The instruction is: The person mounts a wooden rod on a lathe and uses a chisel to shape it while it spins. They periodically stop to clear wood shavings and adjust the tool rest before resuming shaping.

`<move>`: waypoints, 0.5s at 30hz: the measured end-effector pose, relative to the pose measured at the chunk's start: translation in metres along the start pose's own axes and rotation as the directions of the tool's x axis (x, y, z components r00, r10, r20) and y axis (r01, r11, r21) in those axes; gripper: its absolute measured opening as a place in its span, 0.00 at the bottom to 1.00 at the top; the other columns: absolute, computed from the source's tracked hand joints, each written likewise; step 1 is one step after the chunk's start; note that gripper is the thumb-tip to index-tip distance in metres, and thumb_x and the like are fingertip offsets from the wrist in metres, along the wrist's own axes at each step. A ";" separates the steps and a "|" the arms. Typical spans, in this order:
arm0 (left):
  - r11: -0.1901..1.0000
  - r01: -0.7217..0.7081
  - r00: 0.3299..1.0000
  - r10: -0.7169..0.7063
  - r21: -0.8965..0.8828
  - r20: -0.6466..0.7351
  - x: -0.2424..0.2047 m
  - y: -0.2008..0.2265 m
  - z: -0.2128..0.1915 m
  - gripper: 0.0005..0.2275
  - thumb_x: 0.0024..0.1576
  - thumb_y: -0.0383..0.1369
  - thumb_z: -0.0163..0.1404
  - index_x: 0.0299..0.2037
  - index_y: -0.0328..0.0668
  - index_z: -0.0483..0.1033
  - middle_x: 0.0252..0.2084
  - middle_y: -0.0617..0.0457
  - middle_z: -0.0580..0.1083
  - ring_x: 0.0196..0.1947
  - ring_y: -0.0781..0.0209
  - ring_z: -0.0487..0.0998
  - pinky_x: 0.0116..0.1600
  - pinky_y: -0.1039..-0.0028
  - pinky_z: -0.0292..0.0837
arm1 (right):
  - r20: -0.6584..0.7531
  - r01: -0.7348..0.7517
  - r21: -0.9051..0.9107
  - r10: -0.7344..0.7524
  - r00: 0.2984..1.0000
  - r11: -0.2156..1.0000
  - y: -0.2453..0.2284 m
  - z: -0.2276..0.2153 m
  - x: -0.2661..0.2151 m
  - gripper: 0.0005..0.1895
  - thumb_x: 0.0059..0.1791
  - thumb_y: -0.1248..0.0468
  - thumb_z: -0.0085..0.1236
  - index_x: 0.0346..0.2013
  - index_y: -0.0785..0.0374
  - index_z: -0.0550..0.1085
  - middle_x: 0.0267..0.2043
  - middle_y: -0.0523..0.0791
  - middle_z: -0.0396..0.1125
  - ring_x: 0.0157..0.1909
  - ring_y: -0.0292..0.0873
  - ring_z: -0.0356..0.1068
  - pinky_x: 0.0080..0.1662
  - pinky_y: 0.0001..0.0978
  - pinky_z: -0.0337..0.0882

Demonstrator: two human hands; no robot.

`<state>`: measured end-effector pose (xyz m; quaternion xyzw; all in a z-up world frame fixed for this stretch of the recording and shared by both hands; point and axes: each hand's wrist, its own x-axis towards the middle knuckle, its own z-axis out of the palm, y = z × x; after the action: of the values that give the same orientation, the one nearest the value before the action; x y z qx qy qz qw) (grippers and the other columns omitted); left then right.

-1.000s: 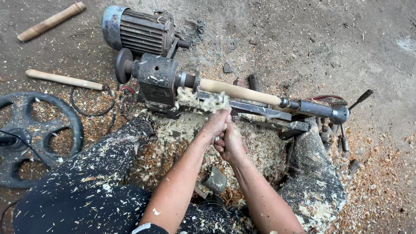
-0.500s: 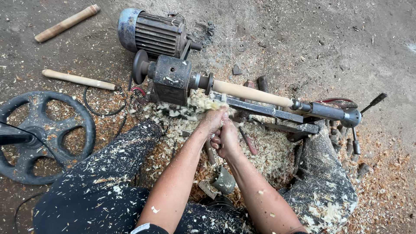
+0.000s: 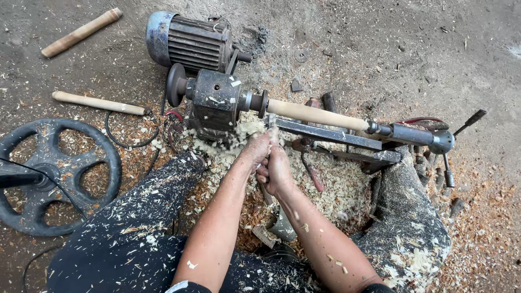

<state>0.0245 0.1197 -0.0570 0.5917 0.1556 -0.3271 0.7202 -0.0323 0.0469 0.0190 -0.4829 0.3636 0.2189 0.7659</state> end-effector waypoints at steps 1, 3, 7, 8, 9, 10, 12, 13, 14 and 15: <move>1.000 0.009 1.000 -0.009 -0.005 0.005 0.000 0.001 -0.002 0.23 0.63 0.50 0.44 0.55 0.37 0.74 0.50 0.38 0.76 0.42 0.53 0.76 0.40 0.62 0.72 | -0.005 -0.007 0.002 0.007 1.000 1.000 0.001 0.001 0.003 0.17 0.60 0.51 0.30 0.33 0.56 0.61 0.22 0.37 0.53 0.16 0.32 0.47 0.17 0.25 0.48; 1.000 0.012 1.000 -0.012 -0.009 0.016 0.002 0.002 -0.006 0.25 0.63 0.51 0.44 0.57 0.36 0.73 0.52 0.36 0.75 0.42 0.53 0.75 0.40 0.62 0.71 | -0.008 -0.011 0.013 0.011 1.000 1.000 0.003 0.003 0.008 0.19 0.60 0.49 0.30 0.31 0.55 0.60 0.21 0.37 0.51 0.15 0.31 0.46 0.17 0.25 0.48; 1.000 -0.025 1.000 0.026 -0.006 0.018 0.007 -0.003 -0.010 0.27 0.64 0.52 0.44 0.61 0.35 0.71 0.55 0.33 0.73 0.43 0.52 0.74 0.41 0.60 0.69 | -0.024 0.065 -0.041 -0.066 0.998 0.997 0.007 0.004 0.011 0.17 0.60 0.54 0.31 0.31 0.56 0.61 0.22 0.37 0.52 0.17 0.32 0.48 0.17 0.27 0.49; 0.998 -0.055 0.998 0.055 0.001 0.014 0.004 -0.007 -0.010 0.28 0.64 0.53 0.44 0.61 0.34 0.70 0.55 0.32 0.73 0.43 0.51 0.73 0.41 0.59 0.69 | -0.038 0.068 -0.060 -0.071 0.997 0.996 0.009 0.003 0.008 0.16 0.59 0.54 0.33 0.32 0.56 0.62 0.22 0.38 0.53 0.17 0.33 0.49 0.17 0.28 0.50; 0.996 -0.086 0.996 0.086 0.004 0.011 0.004 -0.008 -0.010 0.29 0.64 0.53 0.44 0.62 0.34 0.70 0.56 0.32 0.73 0.44 0.51 0.73 0.42 0.59 0.68 | -0.047 0.074 -0.082 -0.078 0.996 0.994 0.010 0.004 0.007 0.15 0.58 0.54 0.34 0.32 0.56 0.63 0.22 0.39 0.55 0.17 0.34 0.51 0.17 0.28 0.50; 0.994 -0.114 0.993 0.114 0.005 0.010 0.000 -0.009 -0.011 0.29 0.64 0.53 0.44 0.63 0.34 0.69 0.57 0.31 0.72 0.44 0.51 0.73 0.42 0.59 0.68 | -0.055 0.079 -0.105 -0.085 0.995 0.991 0.012 0.004 0.004 0.15 0.58 0.54 0.36 0.32 0.57 0.64 0.22 0.40 0.56 0.17 0.35 0.53 0.17 0.29 0.50; 0.994 -0.112 0.993 0.112 0.001 0.023 -0.002 0.002 -0.013 0.31 0.64 0.54 0.44 0.65 0.33 0.68 0.58 0.29 0.71 0.44 0.50 0.72 0.42 0.58 0.67 | -0.078 0.063 -0.103 -0.071 0.994 0.993 0.009 0.009 0.006 0.19 0.59 0.47 0.35 0.33 0.55 0.63 0.23 0.38 0.56 0.18 0.33 0.53 0.18 0.26 0.51; 0.998 -0.058 0.997 0.059 -0.017 0.040 -0.006 0.008 -0.014 0.31 0.64 0.55 0.44 0.66 0.32 0.68 0.59 0.29 0.71 0.45 0.50 0.71 0.43 0.57 0.67 | -0.090 0.052 -0.102 -0.062 0.994 0.993 0.009 0.011 0.006 0.21 0.59 0.43 0.35 0.34 0.55 0.63 0.24 0.37 0.56 0.19 0.31 0.53 0.19 0.24 0.52; 0.999 -0.004 0.998 0.006 -0.040 0.061 -0.009 0.014 -0.016 0.33 0.65 0.55 0.43 0.64 0.27 0.71 0.57 0.21 0.74 0.38 0.48 0.74 0.36 0.60 0.68 | -0.057 0.072 -0.078 -0.076 0.995 0.994 0.010 0.014 0.009 0.21 0.59 0.44 0.36 0.33 0.55 0.62 0.24 0.38 0.55 0.19 0.32 0.53 0.18 0.25 0.52; 1.000 0.021 0.998 -0.021 -0.011 0.053 -0.014 0.019 -0.017 0.32 0.63 0.55 0.43 0.65 0.32 0.71 0.57 0.26 0.75 0.41 0.48 0.75 0.36 0.61 0.70 | -0.030 0.085 -0.054 -0.087 0.996 0.995 0.013 0.014 0.010 0.21 0.59 0.44 0.36 0.33 0.56 0.62 0.24 0.38 0.55 0.19 0.33 0.53 0.18 0.26 0.52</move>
<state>0.0292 0.1416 -0.0383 0.5769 0.1444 -0.3493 0.7241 -0.0302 0.0651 0.0076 -0.5217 0.3490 0.1875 0.7555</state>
